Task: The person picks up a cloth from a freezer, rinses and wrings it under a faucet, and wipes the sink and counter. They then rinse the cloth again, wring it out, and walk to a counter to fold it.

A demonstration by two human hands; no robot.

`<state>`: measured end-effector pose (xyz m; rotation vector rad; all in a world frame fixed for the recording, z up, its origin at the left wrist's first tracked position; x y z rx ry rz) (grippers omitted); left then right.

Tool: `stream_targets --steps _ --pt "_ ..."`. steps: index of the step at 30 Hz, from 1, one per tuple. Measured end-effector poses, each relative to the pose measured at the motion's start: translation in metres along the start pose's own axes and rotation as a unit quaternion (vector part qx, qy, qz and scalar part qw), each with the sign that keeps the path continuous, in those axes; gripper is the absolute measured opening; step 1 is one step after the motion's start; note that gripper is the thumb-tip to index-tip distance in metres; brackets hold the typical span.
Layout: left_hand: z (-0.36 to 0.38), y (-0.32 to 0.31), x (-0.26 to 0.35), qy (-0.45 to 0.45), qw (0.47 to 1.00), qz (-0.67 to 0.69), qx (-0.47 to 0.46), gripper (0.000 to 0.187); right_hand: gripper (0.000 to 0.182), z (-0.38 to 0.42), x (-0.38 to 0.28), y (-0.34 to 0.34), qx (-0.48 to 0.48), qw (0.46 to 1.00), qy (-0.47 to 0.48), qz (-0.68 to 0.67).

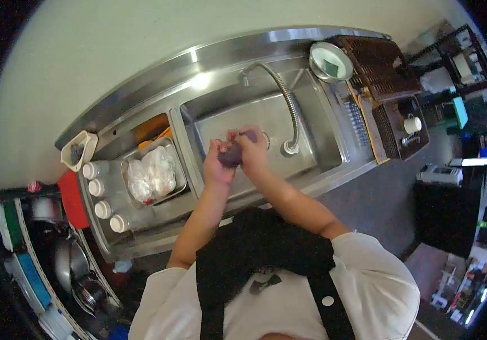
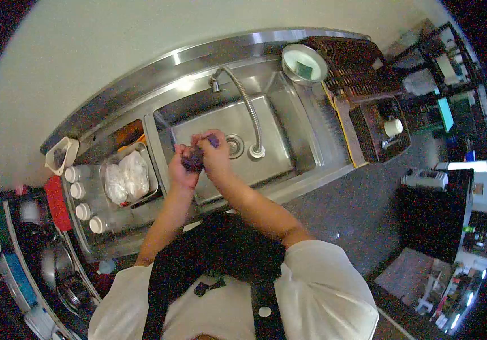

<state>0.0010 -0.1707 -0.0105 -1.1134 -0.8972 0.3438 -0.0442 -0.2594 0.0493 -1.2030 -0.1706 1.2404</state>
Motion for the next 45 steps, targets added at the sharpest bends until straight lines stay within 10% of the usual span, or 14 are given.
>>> stream_targets --steps 2,6,14,17,19,23,25,27,32,34,36,40,42,45 --pt "-0.01 0.014 -0.005 0.124 0.988 0.049 0.079 0.025 0.013 0.002 -0.005 -0.001 -0.151 0.918 0.226 0.288" --pt "-0.009 0.038 -0.003 0.218 0.975 -0.044 -0.025 0.022 0.016 0.027 -0.02 -0.002 -0.31 0.715 0.262 0.568" --pt "-0.051 0.04 -0.031 0.56 0.8 -0.205 -0.069 0.011 0.017 0.053 0.001 0.021 -0.411 0.555 0.392 0.608" --pt "-0.052 -0.012 -0.018 0.713 0.628 -0.236 -0.204 0.012 0.015 0.05 0.02 0.033 -0.458 0.486 0.377 0.642" --pt "-0.056 -0.008 -0.037 0.653 0.549 -0.378 -0.359 0.011 0.014 0.051 0.024 0.041 -0.473 0.458 0.385 0.647" --pt "-0.052 0.044 -0.065 0.571 0.451 -0.602 -0.33 0.011 0.012 0.045 0.044 0.064 -0.516 0.349 0.336 0.707" --pt "-0.052 0.056 -0.078 0.063 0.259 -0.62 -0.738 0.012 0.015 0.046 0.048 0.07 -0.536 0.313 0.273 0.735" --pt "-0.04 0.056 -0.09 0.147 0.199 -0.702 -0.668 0.017 0.018 0.05 0.05 0.075 -0.528 0.299 0.185 0.773" --pt "-0.041 0.11 -0.121 0.111 0.083 -0.785 -0.604 0.033 0.018 0.014 0.13 0.147 -0.412 0.501 0.38 0.659" --pt "-0.046 0.086 -0.135 0.281 0.264 -0.868 -0.313 0.037 0.018 0.026 0.081 0.13 -0.375 0.553 0.357 0.653" --pt "-0.075 0.054 -0.133 0.298 0.368 -0.86 -0.192 0.057 0.019 0.02 0.035 0.128 -0.427 0.359 0.099 0.824" --pt "-0.153 0.009 -0.092 0.012 0.414 -0.91 0.012 0.083 0.01 0.028 -0.053 0.187 -0.256 0.661 0.158 0.687" --pt "-0.196 -0.005 -0.074 0.015 0.445 -0.894 0.052 0.087 0.013 0.04 -0.086 0.211 0.054 0.836 0.115 0.534" --pt "-0.226 -0.018 -0.074 -0.018 0.444 -0.894 0.061 0.093 0.013 0.053 -0.149 0.247 0.196 0.864 0.266 0.379"
Point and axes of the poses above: each hand's wrist, its own z-axis away from the middle knuckle, its own y-axis out of the back of the hand, x = y × z, the point moved 1 cm from there along -z, towards the middle knuckle, and after that the axes turned 10 degrees about -z, right-handed, at the moved point
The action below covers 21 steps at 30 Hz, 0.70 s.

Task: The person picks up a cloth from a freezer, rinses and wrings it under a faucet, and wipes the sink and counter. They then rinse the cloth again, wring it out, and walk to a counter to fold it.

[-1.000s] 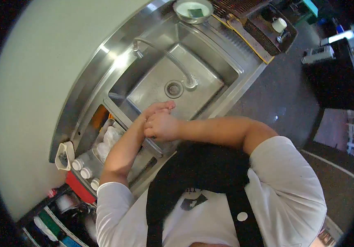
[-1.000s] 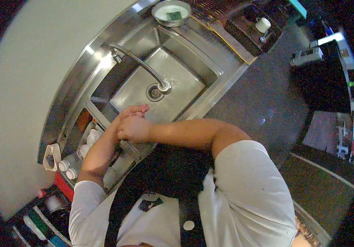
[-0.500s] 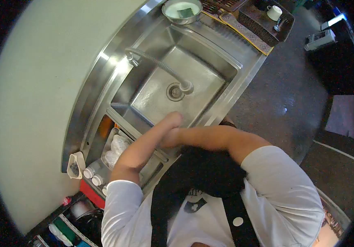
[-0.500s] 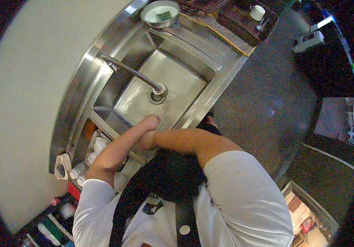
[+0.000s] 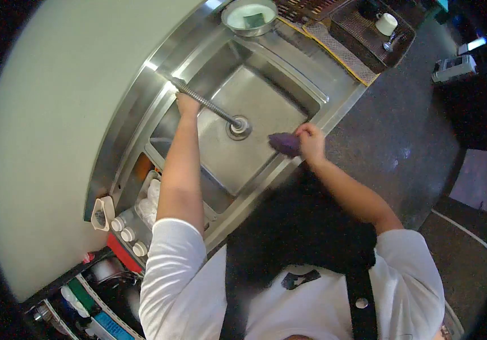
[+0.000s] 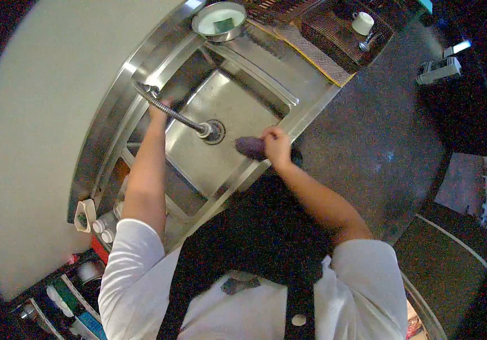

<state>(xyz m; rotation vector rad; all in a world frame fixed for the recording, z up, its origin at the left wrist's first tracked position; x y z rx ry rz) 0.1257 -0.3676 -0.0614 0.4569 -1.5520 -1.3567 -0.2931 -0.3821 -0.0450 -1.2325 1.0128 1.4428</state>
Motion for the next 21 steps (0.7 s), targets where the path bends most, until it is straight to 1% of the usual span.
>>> stream_targets --steps 1,2,3,4,5,6,7,8,9,10,11,12,13,14,15,17,18,19,20,21 --pt "-0.034 -0.021 -0.018 -0.04 0.996 -0.08 -0.028 0.082 0.015 -0.01 -0.004 0.022 0.019 0.999 0.036 -0.01" --pt "-0.03 -0.019 -0.007 -0.043 0.995 -0.081 -0.034 0.082 0.016 -0.017 -0.007 0.045 0.06 0.995 -0.042 -0.075" --pt "-0.022 -0.01 0.012 0.012 0.996 -0.083 -0.033 0.074 0.017 -0.025 -0.001 0.075 0.075 0.99 -0.065 -0.097" --pt "-0.027 -0.022 0.01 0.031 0.997 -0.074 0.016 0.067 0.017 -0.029 -0.01 0.103 0.106 0.983 -0.08 -0.129" --pt "-0.032 -0.033 0.008 0.048 0.995 -0.063 0.065 0.062 0.017 -0.029 -0.021 0.123 0.166 0.971 -0.067 -0.161" --pt "-0.048 -0.055 -0.013 0.031 0.986 -0.037 0.16 0.064 0.016 -0.035 -0.002 0.163 0.171 0.972 -0.071 -0.143" --pt "-0.04 -0.054 -0.007 0.06 0.982 0.021 0.177 0.065 0.015 -0.03 -0.018 0.183 0.208 0.956 -0.088 -0.187" --pt "-0.03 -0.046 0.0 0.058 0.981 0.025 0.183 0.064 0.015 -0.033 -0.006 0.215 0.225 0.968 -0.015 -0.106" --pt "-0.02 -0.037 0.008 0.055 0.98 0.03 0.188 0.063 0.015 -0.028 -0.011 0.238 0.25 0.961 -0.028 -0.11" --pt "-0.022 -0.037 0.006 0.054 0.98 0.038 0.19 0.063 0.014 -0.026 0.002 0.268 0.264 0.959 -0.012 -0.103" --pt "-0.024 -0.036 0.003 0.053 0.979 0.047 0.191 0.062 0.014 -0.021 0.0 0.288 0.289 0.952 -0.024 -0.094" --pt "-0.035 -0.042 -0.01 0.034 0.985 0.048 0.162 0.062 0.015 -0.018 0.018 0.316 0.321 0.94 -0.021 -0.116" --pt "-0.04 -0.045 -0.017 0.015 0.99 0.049 0.133 0.062 0.015 -0.011 0.011 0.324 0.351 0.93 -0.007 -0.111" --pt "-0.03 -0.032 -0.007 0.016 0.99 0.047 0.132 0.062 0.015 -0.008 0.032 0.353 0.382 0.922 -0.018 -0.064" --pt "-0.009 -0.008 0.015 0.076 0.993 0.082 0.031 0.061 0.014 -0.002 0.04 0.368 0.399 0.915 -0.019 -0.058" --pt "0.018 0.011 0.042 0.137 0.981 0.116 -0.073 0.061 0.013 0.013 0.05 0.39 0.413 0.909 -0.021 -0.049" --pt "0.027 0.011 0.049 0.142 0.934 0.31 -0.106 0.061 0.01 0.02 0.056 0.401 0.435 0.899 -0.043 -0.022" --pt "0.03 0.008 0.048 0.142 0.848 0.492 -0.135 0.06 0.009 0.029 0.06 0.411 0.456 0.888 -0.064 0.006" --pt "0.026 0.006 0.042 0.144 0.847 0.493 -0.136 0.06 0.009 0.036 0.065 0.421 0.455 0.888 -0.064 0.009" --pt "0.021 0.003 0.035 0.146 0.837 0.509 -0.137 0.056 0.008 0.046 0.071 0.431 0.5 0.86 -0.104 0.007"
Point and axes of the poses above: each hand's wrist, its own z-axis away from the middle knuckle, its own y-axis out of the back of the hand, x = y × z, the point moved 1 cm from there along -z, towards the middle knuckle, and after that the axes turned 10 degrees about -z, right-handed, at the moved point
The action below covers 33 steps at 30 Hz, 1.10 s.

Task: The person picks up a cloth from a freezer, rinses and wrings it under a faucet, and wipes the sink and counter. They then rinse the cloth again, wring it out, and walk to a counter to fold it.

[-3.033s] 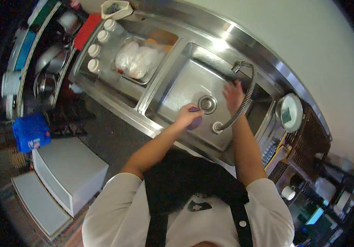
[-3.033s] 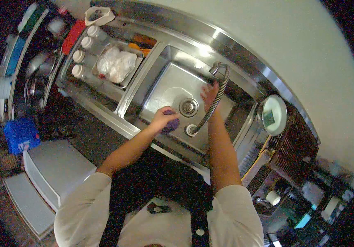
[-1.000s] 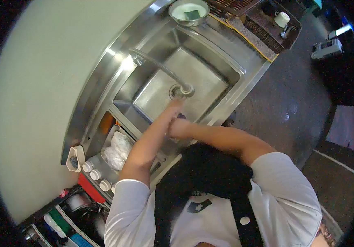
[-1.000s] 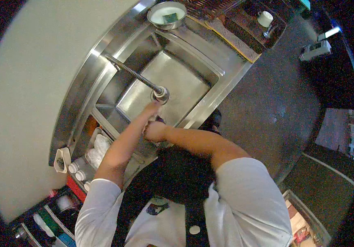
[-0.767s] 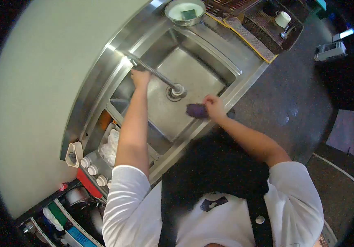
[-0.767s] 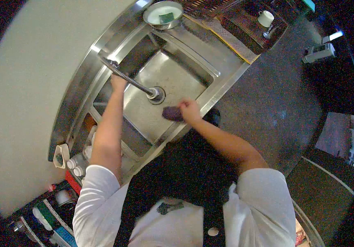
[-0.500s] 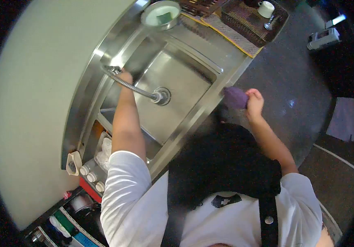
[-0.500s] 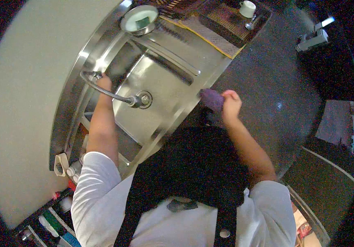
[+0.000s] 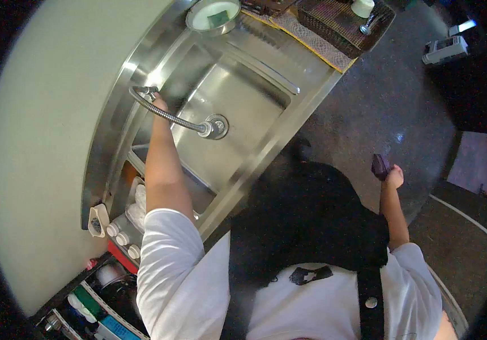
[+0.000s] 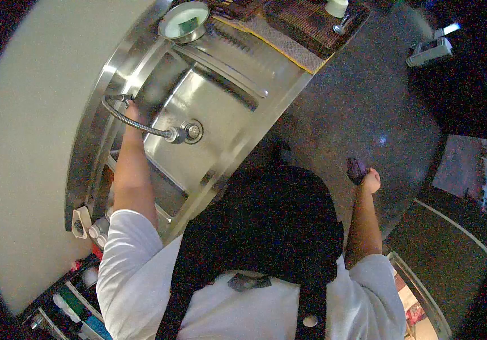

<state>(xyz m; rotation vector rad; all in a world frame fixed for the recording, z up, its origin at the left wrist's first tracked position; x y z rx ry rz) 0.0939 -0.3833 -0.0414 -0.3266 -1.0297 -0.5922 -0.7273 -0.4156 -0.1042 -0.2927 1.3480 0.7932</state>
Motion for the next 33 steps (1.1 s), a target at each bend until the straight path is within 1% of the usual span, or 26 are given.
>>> stream_targets --steps 1,2,3,4,6,7,9,10,11,12,13,14,15,17,19,21,22,23,24,25,27,28,29,31,32,33 --pt "-0.006 0.006 -0.002 -0.001 1.0 0.028 -0.013 0.053 0.011 -0.006 0.01 0.014 0.054 0.998 -0.039 0.014" --pt "-0.013 0.01 -0.003 0.004 0.998 0.052 -0.031 0.05 0.015 -0.022 0.03 0.033 0.072 0.995 -0.064 -0.041" --pt "-0.021 0.015 -0.007 0.016 0.995 0.076 -0.06 0.048 0.015 -0.033 0.055 0.053 0.081 0.994 -0.06 -0.036" --pt "-0.027 0.021 -0.013 0.033 0.991 0.095 -0.093 0.046 0.016 -0.039 0.076 0.082 0.046 0.997 0.051 0.046" --pt "-0.034 0.027 -0.025 0.054 0.985 0.102 -0.132 0.045 0.019 -0.021 0.079 0.125 0.06 0.986 0.129 0.083" --pt "-0.029 0.029 -0.027 0.039 0.987 0.082 -0.13 0.046 0.021 -0.011 0.079 0.146 0.069 0.978 0.167 0.103" --pt "-0.004 0.028 -0.026 -0.057 0.995 -0.071 -0.035 0.046 0.018 0.03 0.062 0.167 0.138 0.99 -0.016 0.027" --pt "-0.007 0.036 -0.038 -0.113 0.986 -0.093 -0.078 0.055 0.018 0.05 0.064 0.177 0.152 0.988 -0.018 0.026" --pt "-0.017 0.051 -0.057 -0.174 0.971 -0.113 -0.119 0.065 0.017 0.07 0.07 0.187 0.201 0.977 -0.016 0.064" --pt "-0.028 0.076 -0.082 -0.139 0.957 -0.252 -0.03 0.076 0.017 0.087 0.074 0.199 0.247 0.964 -0.014 0.103" --pt "-0.029 0.101 -0.1 -0.103 0.916 -0.383 0.064 0.087 0.017 0.101 0.079 0.215 0.253 0.962 -0.017 0.098" --pt "-0.011 0.11 -0.106 -0.141 0.904 -0.397 0.079 0.097 0.018 0.112 0.086 0.235 0.228 0.946 -0.015 0.231" --pt "0.011 0.112 -0.113 -0.181 0.892 -0.404 0.095 0.107 0.021 0.119 0.094 0.252 0.199 0.914 -0.009 0.354" --pt "0.039 0.124 -0.129 -0.167 0.881 -0.433 0.092 0.101 0.026 0.135 0.118 0.284 0.207 0.922 -0.028 0.327" --pt "0.059 0.131 -0.142 -0.173 0.825 -0.521 0.136 0.079 0.023 0.151 0.113 0.292 0.23 0.893 -0.026 0.386" --pt "0.101 0.115 -0.118 -0.069 0.821 -0.566 0.032 0.05 0.019 0.155 0.103 0.302 0.147 0.915 -0.038 0.373" --pt "0.112 0.111 -0.122 -0.077 0.827 -0.555 0.039 0.05 0.017 0.152 0.101 0.303 0.148 0.92 -0.039 0.36" --pt "0.118 0.11 -0.13 -0.119 0.842 -0.522 0.067 0.044 0.015 0.147 0.098 0.305 0.148 0.925 -0.039 0.348" --pt "0.124 0.103 -0.133 -0.16 0.854 -0.486 0.095 0.041 0.013 0.132 0.108 0.312 0.145 0.928 -0.026 0.342" --pt "0.132 0.091 -0.13 -0.169 0.858 -0.475 0.104 0.041 0.011 0.111 0.12 0.318 0.141 0.931 -0.014 0.335" --pt "0.152 0.074 -0.125 -0.12 0.785 -0.59 0.147 0.035 0.008 0.08 0.115 0.319 0.112 0.946 -0.004 0.303" --pt "0.163 0.063 -0.121 -0.115 0.75 -0.633 0.154 0.038 0.007 0.063 0.114 0.325 0.086 0.955 -0.005 0.282" --pt "0.181 0.051 -0.128 -0.114 0.753 -0.628 0.16 0.038 0.007 0.046 0.111 0.333 0.081 0.957 0.001 0.279" --pt "0.277 -0.025 -0.085 -0.025 0.757 -0.601 0.255 0.065 0.009 0.006 0.11 0.341 0.039 0.96 0.079 0.264" --pt "0.261 -0.022 -0.1 -0.011 0.759 -0.614 0.216 0.086 0.009 -0.008 0.1 0.345 0.052 0.962 0.059 0.261" --pt "0.253 -0.029 -0.124 -0.016 0.764 -0.606 0.22 0.086 0.009 -0.026 0.098 0.352 0.051 0.964 0.065 0.252"
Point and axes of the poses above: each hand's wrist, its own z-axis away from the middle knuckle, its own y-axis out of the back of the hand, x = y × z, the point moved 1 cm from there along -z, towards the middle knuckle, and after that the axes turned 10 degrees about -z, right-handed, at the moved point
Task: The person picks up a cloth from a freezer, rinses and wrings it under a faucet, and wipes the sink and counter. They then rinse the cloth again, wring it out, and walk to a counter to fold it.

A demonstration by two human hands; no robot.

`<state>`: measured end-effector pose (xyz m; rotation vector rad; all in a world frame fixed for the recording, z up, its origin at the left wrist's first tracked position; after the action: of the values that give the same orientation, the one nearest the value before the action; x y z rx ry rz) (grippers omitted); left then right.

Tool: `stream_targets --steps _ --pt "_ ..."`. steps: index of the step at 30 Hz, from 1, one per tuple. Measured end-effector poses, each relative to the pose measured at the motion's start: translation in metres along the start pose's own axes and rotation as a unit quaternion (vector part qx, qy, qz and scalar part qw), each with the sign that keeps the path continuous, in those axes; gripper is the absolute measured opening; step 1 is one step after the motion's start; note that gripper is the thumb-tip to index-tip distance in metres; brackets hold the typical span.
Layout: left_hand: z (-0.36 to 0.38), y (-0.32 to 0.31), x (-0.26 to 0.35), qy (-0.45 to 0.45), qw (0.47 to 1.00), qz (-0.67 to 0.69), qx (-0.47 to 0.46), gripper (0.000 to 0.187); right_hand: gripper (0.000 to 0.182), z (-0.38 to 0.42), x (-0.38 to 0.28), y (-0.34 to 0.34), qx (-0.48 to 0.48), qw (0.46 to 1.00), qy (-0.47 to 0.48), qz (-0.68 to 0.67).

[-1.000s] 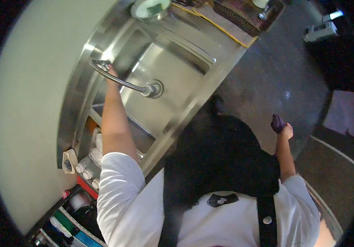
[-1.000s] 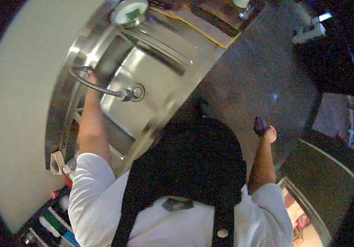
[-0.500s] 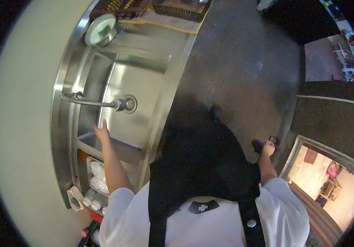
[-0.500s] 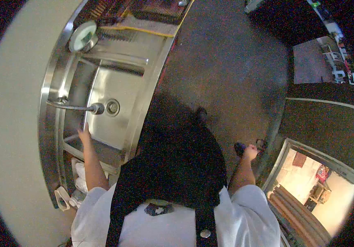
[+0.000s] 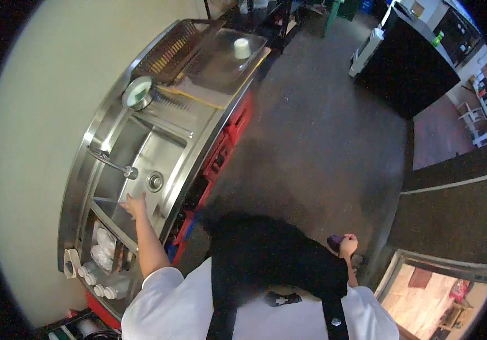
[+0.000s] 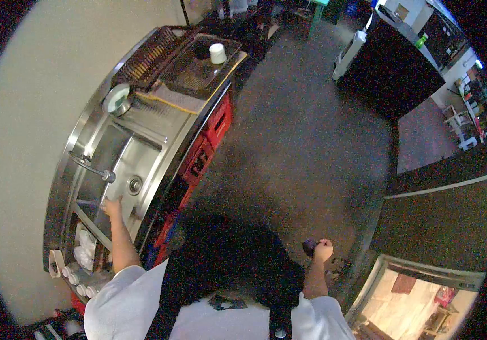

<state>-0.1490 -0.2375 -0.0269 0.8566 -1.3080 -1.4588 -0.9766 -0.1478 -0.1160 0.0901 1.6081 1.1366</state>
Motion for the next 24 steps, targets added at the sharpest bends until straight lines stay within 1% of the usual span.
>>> stream_targets --steps 2,3,4,5,6,7,9,10,11,12,13,14,15,16,17,18,19,20,21,22,24 --pt "0.017 -0.031 0.01 -0.007 0.987 0.063 0.145 0.084 0.016 -0.034 0.014 0.01 0.046 0.997 0.029 -0.046" --pt "0.045 -0.025 0.028 -0.002 0.987 0.069 0.148 0.084 0.015 -0.049 0.008 0.019 0.04 0.994 -0.028 -0.099" --pt "0.092 -0.011 0.059 0.006 0.991 0.044 0.125 0.082 0.015 -0.068 0.012 0.02 0.036 0.994 -0.02 -0.102" --pt "0.129 -0.004 0.084 0.015 0.995 0.017 0.102 0.081 0.018 -0.085 0.022 0.02 0.073 0.981 -0.08 -0.159" --pt "0.147 -0.013 0.099 -0.048 0.991 -0.015 0.121 0.076 0.02 -0.101 0.034 0.022 0.107 0.961 -0.14 -0.213" --pt "0.145 -0.033 0.114 -0.057 0.995 0.02 0.083 0.074 0.02 -0.115 0.037 0.028 0.098 0.964 -0.132 -0.211" --pt "0.204 -0.013 0.166 -0.14 0.988 -0.017 0.066 0.076 0.016 -0.14 0.044 0.03 0.114 0.937 -0.103 -0.315" --pt "0.216 -0.015 0.188 -0.172 0.983 -0.018 0.059 0.076 0.015 -0.153 0.04 0.025 0.121 0.918 -0.09 -0.367" --pt "0.214 -0.027 0.209 -0.198 0.979 0.019 0.048 0.073 0.015 -0.157 0.017 0.032 0.131 0.947 -0.107 -0.273" --pt "0.228 -0.018 0.234 -0.206 0.978 -0.008 0.037 0.069 0.015 -0.167 0.009 0.029 0.123 0.948 -0.102 -0.275" --pt "0.229 -0.022 0.258 -0.212 0.976 -0.008 0.043 0.066 0.014 -0.181 0.014 0.024 0.144 0.898 -0.182 -0.373" --pt "0.236 -0.013 0.283 -0.218 0.975 -0.001 0.033 0.062 0.013 -0.198 0.009 0.01 0.161 0.83 -0.26 -0.467" --pt "0.239 -0.006 0.307 -0.223 0.974 0.014 0.036 0.06 0.011 -0.199 -0.015 0.008 0.031 0.732 -0.295 -0.613" --pt "0.238 -0.004 0.327 -0.232 0.972 0.026 0.036 0.057 0.011 -0.214 -0.016 -0.002 0.028 0.732 -0.294 -0.613" --pt "0.216 -0.018 0.348 -0.232 0.972 0.026 0.036 0.057 0.011 -0.228 -0.015 -0.01 0.014 0.721 -0.295 -0.627" --pt "0.179 -0.047 0.37 -0.27 0.956 0.106 0.051 0.055 0.012 -0.242 -0.015 -0.016 0.004 0.71 -0.295 -0.64" --pt "0.151 -0.078 0.408 -0.308 0.931 0.187 0.058 0.052 0.012 -0.265 -0.031 -0.021 0.013 0.712 -0.29 -0.639" --pt "0.131 -0.092 0.425 -0.31 0.93 0.189 0.056 0.052 0.019 -0.279 -0.043 -0.03 -0.009 0.743 -0.292 -0.602" --pt "0.113 -0.103 0.441 -0.317 0.91 0.262 0.061 0.051 0.028 -0.294 -0.057 -0.038 -0.031 0.773 -0.293 -0.561" --pt "0.097 -0.108 0.458 -0.322 0.883 0.334 0.066 0.05 0.028 -0.305 -0.075 -0.043 -0.03 0.774 -0.288 -0.562" --pt "0.073 -0.122 0.48 -0.22 0.861 0.457 0.026 0.046 0.021 -0.325 -0.115 -0.054 0.028 0.742 -0.336 -0.58"
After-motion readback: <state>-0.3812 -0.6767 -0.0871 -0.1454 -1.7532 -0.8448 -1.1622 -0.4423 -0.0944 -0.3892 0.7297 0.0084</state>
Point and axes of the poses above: each hand's wrist, its own z-axis away from the middle knuckle, its own y-axis out of the back of the hand, x = y × z, the point moved 1 cm from there along -z, towards the middle knuckle, and after that the axes turned 10 degrees about -z, right-handed, at the moved point
